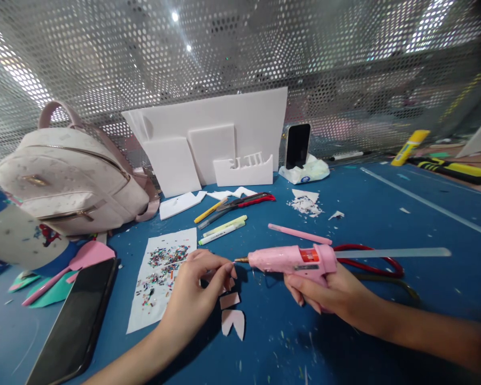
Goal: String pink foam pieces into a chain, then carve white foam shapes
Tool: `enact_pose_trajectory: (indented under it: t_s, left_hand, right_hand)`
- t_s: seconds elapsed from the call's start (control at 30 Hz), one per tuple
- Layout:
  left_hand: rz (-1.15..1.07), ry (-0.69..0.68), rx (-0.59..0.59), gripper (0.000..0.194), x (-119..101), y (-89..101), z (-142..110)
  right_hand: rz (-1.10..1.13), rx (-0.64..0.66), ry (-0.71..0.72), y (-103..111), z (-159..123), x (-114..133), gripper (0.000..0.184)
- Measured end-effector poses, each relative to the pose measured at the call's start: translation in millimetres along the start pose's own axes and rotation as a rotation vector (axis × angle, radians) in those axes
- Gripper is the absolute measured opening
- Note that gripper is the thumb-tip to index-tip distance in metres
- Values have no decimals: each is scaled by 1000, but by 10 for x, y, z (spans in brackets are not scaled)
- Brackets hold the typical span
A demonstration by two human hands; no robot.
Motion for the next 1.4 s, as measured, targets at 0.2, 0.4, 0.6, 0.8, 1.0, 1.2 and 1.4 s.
enact_pose_trajectory:
  t_s: [0.2,0.4,0.6,0.8,1.0,1.2,1.4]
  left_hand:
    - [7,-28,-6,34,2,3,5]
    - [-3,-34,-28,34,-7,16,6]
    - [-22,-16,-23,34,4,14,10]
    - [-114,87,-47,35,56,33,9]
    - [-150,156,-72,36,70,63,31]
    - [-166,171,-68,36,91,58,40]
    - [-162,152,-81,36,141,67,39]
  right_hand:
    - [-5,-6,3,-3,4,9,42]
    - [-3,-5,3,-1,-3,9,42]
    - [0,-25,7,3,7,-3,42]
    - [19,-17,-11,-5,16,-29,41]
    - [25,-25,28,-13,24,-18,43]
    - [50,-9,62,5,14,-23,46]
    - [105,-40,101,73,26,-15,47]
Point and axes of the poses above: each hand's wrist, its own z-axis towards the middle knuckle, its own y-axis out of the back of the hand, x = y × z, the point moved 5 cm from there along z, towards the middle knuckle, and after that the axes turned 7 degrees about -z, right-handed, at the moved point
